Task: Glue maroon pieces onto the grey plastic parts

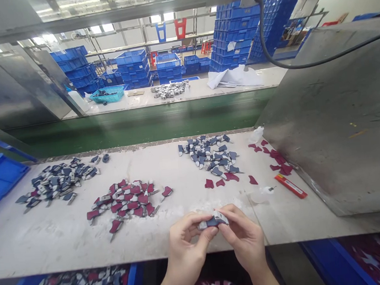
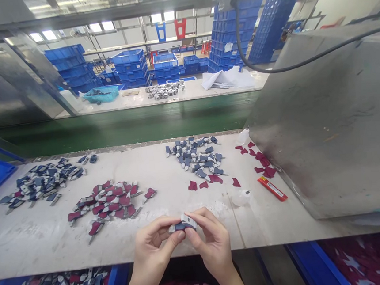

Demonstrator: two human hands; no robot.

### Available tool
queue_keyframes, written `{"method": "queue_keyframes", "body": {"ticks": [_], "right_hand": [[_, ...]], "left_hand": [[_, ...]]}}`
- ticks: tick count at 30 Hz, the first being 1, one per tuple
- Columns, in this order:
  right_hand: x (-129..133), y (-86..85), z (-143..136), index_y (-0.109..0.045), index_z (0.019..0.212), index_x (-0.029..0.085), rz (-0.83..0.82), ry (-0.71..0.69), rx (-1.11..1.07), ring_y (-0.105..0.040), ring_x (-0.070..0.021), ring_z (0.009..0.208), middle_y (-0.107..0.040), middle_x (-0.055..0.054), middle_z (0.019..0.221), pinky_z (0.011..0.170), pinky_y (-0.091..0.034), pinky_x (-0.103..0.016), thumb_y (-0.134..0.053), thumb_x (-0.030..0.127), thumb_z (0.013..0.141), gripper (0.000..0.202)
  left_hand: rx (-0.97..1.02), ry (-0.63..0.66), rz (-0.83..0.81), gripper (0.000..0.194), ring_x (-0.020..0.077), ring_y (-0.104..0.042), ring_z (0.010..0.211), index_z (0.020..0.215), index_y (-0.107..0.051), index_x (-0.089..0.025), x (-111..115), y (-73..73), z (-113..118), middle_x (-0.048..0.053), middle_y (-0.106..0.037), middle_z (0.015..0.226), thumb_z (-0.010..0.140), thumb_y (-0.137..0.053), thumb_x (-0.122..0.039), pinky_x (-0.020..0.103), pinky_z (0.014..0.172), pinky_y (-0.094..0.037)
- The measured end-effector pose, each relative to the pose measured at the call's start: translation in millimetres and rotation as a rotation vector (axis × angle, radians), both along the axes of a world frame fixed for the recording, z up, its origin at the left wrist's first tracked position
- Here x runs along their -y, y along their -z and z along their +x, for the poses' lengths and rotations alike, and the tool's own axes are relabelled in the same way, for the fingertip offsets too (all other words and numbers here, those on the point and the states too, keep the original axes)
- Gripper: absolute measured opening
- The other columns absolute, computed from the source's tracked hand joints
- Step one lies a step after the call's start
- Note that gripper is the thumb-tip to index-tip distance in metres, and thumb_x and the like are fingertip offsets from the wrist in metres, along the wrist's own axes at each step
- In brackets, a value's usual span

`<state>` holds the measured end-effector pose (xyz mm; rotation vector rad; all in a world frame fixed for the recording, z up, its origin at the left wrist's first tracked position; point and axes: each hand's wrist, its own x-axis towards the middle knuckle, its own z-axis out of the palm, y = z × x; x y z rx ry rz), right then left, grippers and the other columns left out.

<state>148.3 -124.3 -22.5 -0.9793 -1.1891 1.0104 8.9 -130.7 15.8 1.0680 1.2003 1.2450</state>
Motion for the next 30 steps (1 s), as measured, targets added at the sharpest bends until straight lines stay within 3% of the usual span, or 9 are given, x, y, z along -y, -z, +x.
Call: {"method": "queue_keyframes", "body": {"ticks": [6,11,15,21,25,30], "right_hand": [[2,-4.1,-5,-0.078,0.091,0.027,0.0,0.025,-0.039,-0.06,-0.0181,0.072,-0.063,-0.005,0.078,0.062,-0.053,-0.028,-0.071,0.029,0.084,0.01],[-2,-4.4,2,-0.078,0.105,0.028,-0.018,-0.096,0.015,-0.064,-0.0194,0.08,-0.067,-0.007,0.087,0.069,-0.055,-0.029,-0.072,0.034,0.086,0.021],[-5,-5.5,3,-0.076,0.11,0.028,0.04,-0.089,0.055,-0.066,-0.0215,0.083,-0.069,-0.008,0.091,0.071,-0.057,-0.03,-0.077,0.044,0.08,0.034],[-6,-7.1,-5,-0.074,0.104,0.026,0.103,-0.064,0.05,-0.065,-0.0174,0.077,-0.067,-0.005,0.085,0.065,-0.055,-0.026,-0.068,0.028,0.09,0.015],[-8,-6.4,-11,-0.072,0.092,0.022,0.016,-0.053,-0.058,-0.059,-0.0132,0.066,-0.06,-0.002,0.075,0.058,-0.05,-0.021,-0.067,0.034,0.09,0.013],[-10,-1.3,-16,-0.072,0.085,0.021,-0.171,-0.021,-0.204,-0.062,-0.0136,0.067,-0.065,-0.002,0.074,0.062,-0.052,-0.022,-0.074,0.041,0.084,0.02]], "left_hand": [[-0.05,0.065,0.022,0.014,0.0197,-0.074,0.082,0.094,-0.078,-0.02,6,-2.4,-2,0.006,-0.076,0.088,0.08,-0.074,-0.021,0.025,0.073,-0.064],[-0.128,0.025,0.087,0.013,0.0199,-0.074,0.079,0.093,-0.077,-0.019,2,0.2,-3,0.006,-0.076,0.087,0.082,-0.071,-0.019,0.025,0.069,-0.064],[-0.247,-0.042,0.238,0.016,0.0177,-0.074,0.076,0.097,-0.075,-0.02,1,2.5,-1,0.005,-0.075,0.085,0.083,-0.068,-0.014,0.022,0.066,-0.062],[-0.43,-0.117,0.562,0.026,0.0132,-0.069,0.07,0.102,-0.067,-0.018,3,5.9,6,0.003,-0.069,0.081,0.085,-0.059,-0.001,0.019,0.063,-0.059],[-0.486,-0.178,0.731,0.033,0.0125,-0.066,0.071,0.108,-0.065,-0.015,1,10.7,9,0.004,-0.065,0.082,0.084,-0.057,0.005,0.019,0.064,-0.057],[-0.467,-0.059,0.73,0.033,0.013,-0.065,0.072,0.116,-0.065,-0.016,-8,19.6,-1,0.005,-0.067,0.085,0.087,-0.061,-0.001,0.02,0.066,-0.057]]}}
